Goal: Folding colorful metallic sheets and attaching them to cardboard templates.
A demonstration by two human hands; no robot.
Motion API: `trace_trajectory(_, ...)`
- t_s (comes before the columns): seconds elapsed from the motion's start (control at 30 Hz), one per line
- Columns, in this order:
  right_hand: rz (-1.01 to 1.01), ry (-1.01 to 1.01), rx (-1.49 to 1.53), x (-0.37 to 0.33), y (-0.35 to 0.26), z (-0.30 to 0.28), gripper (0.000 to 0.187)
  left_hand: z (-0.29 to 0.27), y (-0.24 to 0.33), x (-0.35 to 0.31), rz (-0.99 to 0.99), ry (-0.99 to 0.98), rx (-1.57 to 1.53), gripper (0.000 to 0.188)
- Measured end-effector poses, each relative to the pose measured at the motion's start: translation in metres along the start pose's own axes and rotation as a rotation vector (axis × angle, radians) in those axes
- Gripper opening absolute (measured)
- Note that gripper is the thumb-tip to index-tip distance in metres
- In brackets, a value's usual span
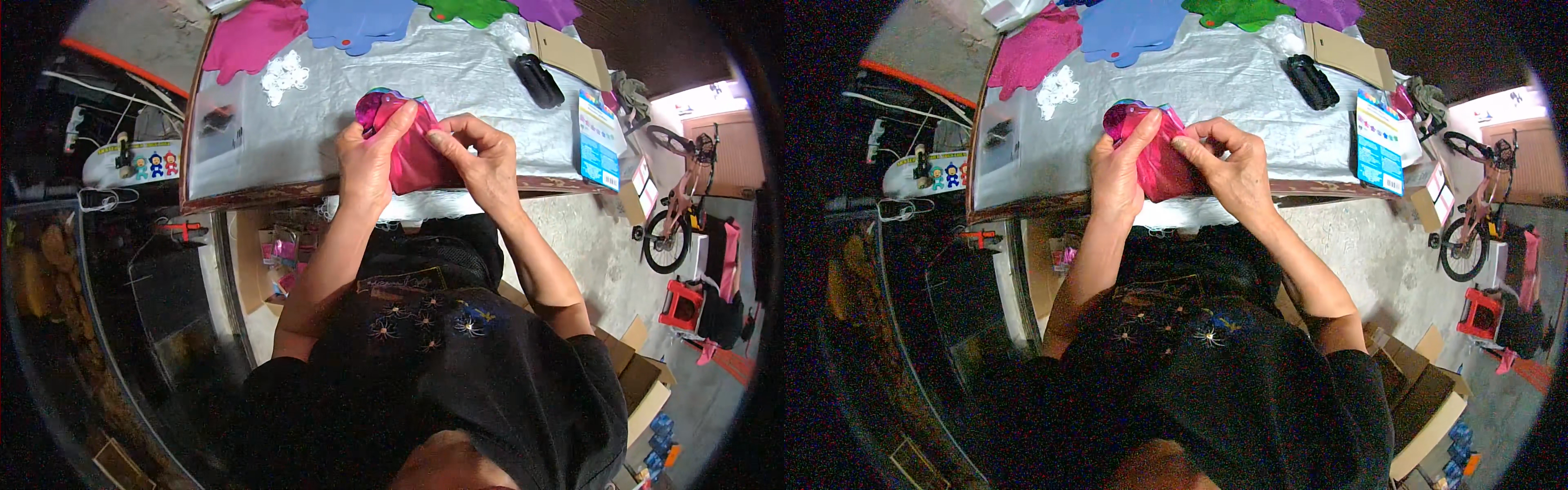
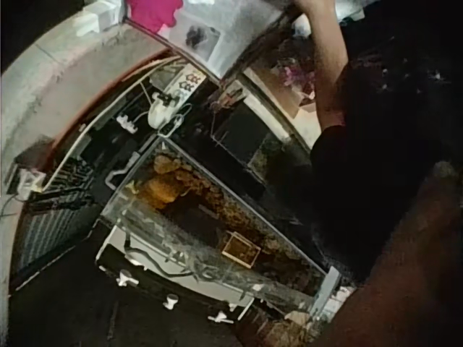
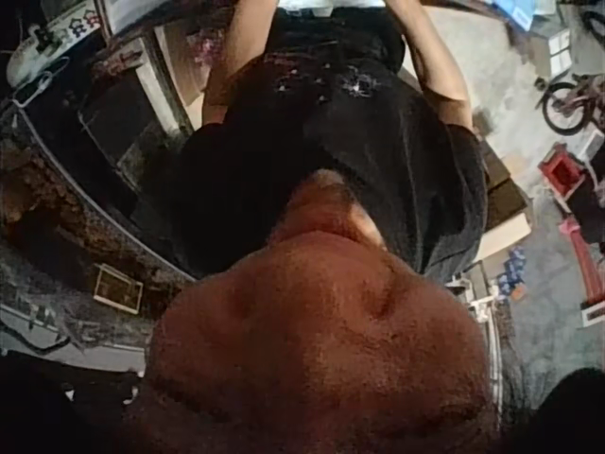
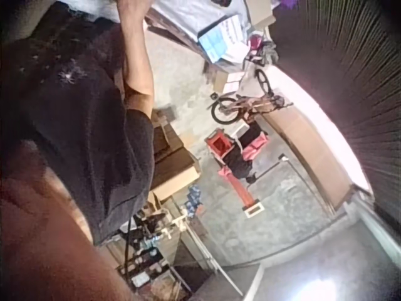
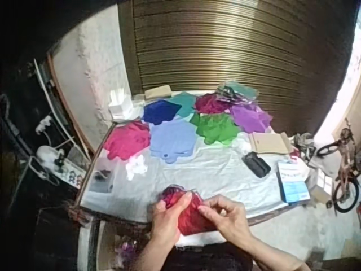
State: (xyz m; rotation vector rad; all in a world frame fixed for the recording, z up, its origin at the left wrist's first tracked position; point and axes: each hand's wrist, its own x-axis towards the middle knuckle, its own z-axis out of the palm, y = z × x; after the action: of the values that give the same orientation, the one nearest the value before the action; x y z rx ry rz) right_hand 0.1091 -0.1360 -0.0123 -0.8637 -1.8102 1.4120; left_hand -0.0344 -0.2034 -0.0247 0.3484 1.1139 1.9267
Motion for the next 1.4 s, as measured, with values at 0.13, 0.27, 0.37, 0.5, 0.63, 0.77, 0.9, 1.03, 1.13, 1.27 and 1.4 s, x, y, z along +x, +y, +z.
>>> trace_trajectory(0.13,0.073,-0.015,0.077,0.000,-0.002,0.000,0.014,0.001,0.004,-0.003,-0.003,-0.039,0.018,0.014)
trace_trajectory(0.27,0.103,-0.018,0.157,-0.001,-0.004,0.000,0.014,0.000,0.008,-0.006,-0.007,-0.107,0.009,0.019)
trace_trajectory(0.37,0.084,-0.006,0.185,-0.003,0.000,0.000,0.015,-0.001,0.011,-0.005,0.015,-0.126,0.079,0.020)
trace_trajectory(0.5,-0.091,0.005,0.005,-0.004,0.006,-0.002,0.016,-0.006,0.018,0.004,0.033,-0.134,0.235,0.021)
trace_trajectory(0.63,-0.053,-0.023,-0.071,-0.007,0.001,-0.002,0.017,-0.008,0.013,0.010,-0.004,-0.127,0.233,0.020)
trace_trajectory(0.77,-0.176,0.007,-0.186,-0.010,0.005,-0.003,0.017,-0.006,0.006,0.009,-0.001,-0.081,0.162,0.018)
trace_trajectory(0.9,-0.115,0.002,-0.152,-0.022,0.018,-0.009,0.016,-0.010,0.002,0.016,0.008,-0.029,0.069,0.016)
trace_trajectory(1.03,0.032,-0.023,-0.038,-0.034,0.028,-0.015,0.016,-0.009,-0.001,0.018,-0.004,-0.009,0.027,0.014)
trace_trajectory(1.13,-0.058,-0.075,-0.095,-0.036,0.027,-0.020,0.016,-0.007,0.001,0.018,-0.030,-0.030,0.042,0.014)
trace_trajectory(1.27,0.019,-0.059,-0.196,-0.021,-0.006,-0.023,0.017,-0.005,0.002,0.014,-0.063,-0.084,0.123,0.015)
trace_trajectory(1.4,0.178,-0.099,0.024,0.006,-0.007,-0.023,0.017,0.002,0.001,0.014,-0.045,-0.160,0.217,0.016)
